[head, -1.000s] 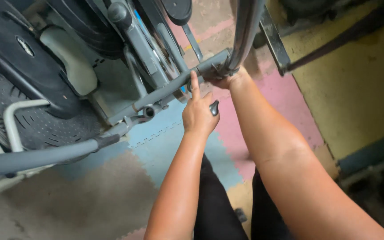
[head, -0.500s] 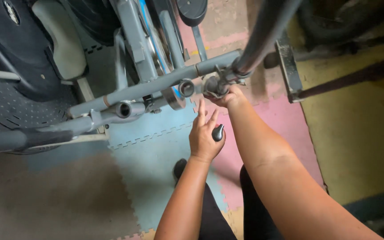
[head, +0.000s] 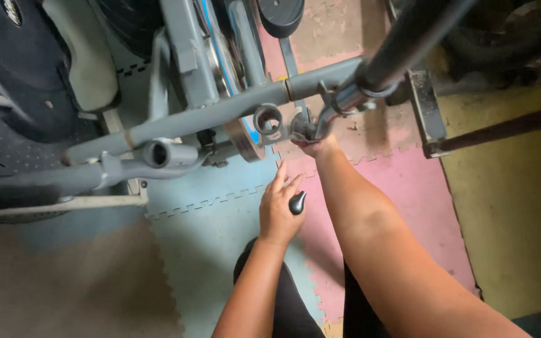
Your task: Clean gym equipment using a spray bottle and cloth.
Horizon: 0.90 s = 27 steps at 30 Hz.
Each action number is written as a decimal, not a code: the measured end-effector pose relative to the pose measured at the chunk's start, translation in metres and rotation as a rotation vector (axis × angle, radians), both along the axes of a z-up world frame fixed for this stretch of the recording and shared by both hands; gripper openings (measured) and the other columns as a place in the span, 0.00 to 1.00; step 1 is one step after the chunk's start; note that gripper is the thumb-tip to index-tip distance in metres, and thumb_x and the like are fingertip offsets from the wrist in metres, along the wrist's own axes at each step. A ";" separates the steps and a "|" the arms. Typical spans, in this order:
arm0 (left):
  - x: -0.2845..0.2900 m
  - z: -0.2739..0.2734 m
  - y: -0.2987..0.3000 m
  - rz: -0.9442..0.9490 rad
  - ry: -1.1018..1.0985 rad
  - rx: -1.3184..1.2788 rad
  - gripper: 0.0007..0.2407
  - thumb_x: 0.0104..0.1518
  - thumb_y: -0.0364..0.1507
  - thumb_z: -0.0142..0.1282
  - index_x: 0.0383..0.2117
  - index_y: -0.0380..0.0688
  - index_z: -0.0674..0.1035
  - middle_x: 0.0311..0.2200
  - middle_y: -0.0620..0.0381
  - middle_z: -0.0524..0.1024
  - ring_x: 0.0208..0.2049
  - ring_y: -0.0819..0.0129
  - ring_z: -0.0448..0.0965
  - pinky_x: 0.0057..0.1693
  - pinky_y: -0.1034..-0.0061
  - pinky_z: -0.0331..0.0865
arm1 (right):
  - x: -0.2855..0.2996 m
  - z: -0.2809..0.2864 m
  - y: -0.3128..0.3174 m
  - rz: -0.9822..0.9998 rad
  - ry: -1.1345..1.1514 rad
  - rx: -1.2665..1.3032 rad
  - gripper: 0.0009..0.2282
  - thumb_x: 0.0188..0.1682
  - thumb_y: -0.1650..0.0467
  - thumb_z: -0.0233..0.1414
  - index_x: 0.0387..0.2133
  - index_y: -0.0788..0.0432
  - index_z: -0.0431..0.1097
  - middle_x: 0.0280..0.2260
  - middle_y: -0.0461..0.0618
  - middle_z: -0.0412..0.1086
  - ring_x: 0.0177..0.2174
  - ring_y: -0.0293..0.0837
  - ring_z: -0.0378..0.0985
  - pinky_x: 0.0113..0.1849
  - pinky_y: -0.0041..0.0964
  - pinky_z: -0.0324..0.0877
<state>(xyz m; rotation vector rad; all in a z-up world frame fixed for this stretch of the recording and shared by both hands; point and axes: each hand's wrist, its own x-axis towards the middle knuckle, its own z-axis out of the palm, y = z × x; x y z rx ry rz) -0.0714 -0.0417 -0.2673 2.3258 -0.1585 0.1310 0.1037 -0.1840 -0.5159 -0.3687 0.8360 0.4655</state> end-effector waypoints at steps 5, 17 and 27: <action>-0.018 0.050 -0.008 0.024 0.116 0.000 0.16 0.49 0.23 0.58 0.46 0.43 0.83 0.64 0.46 0.68 0.50 0.51 0.80 0.56 0.63 0.72 | 0.003 0.079 -0.010 -0.011 0.062 0.086 0.19 0.54 0.52 0.42 0.37 0.50 0.76 0.37 0.47 0.78 0.37 0.50 0.81 0.34 0.53 0.72; -0.042 0.245 -0.018 0.104 0.040 -0.039 0.13 0.48 0.28 0.63 0.41 0.45 0.85 0.54 0.48 0.78 0.52 0.49 0.77 0.59 0.63 0.69 | 0.041 0.271 -0.049 -0.019 0.138 0.263 0.11 0.52 0.71 0.41 0.36 0.67 0.70 0.33 0.67 0.73 0.26 0.58 0.76 0.23 0.46 0.71; -0.045 0.360 -0.020 0.346 -0.281 -0.078 0.09 0.59 0.34 0.63 0.35 0.42 0.85 0.45 0.48 0.82 0.50 0.50 0.80 0.59 0.62 0.70 | -0.010 0.585 -0.074 0.136 -0.205 0.280 0.17 0.49 0.81 0.37 0.47 0.85 0.64 0.46 0.81 0.70 0.45 0.72 0.78 0.48 0.60 0.73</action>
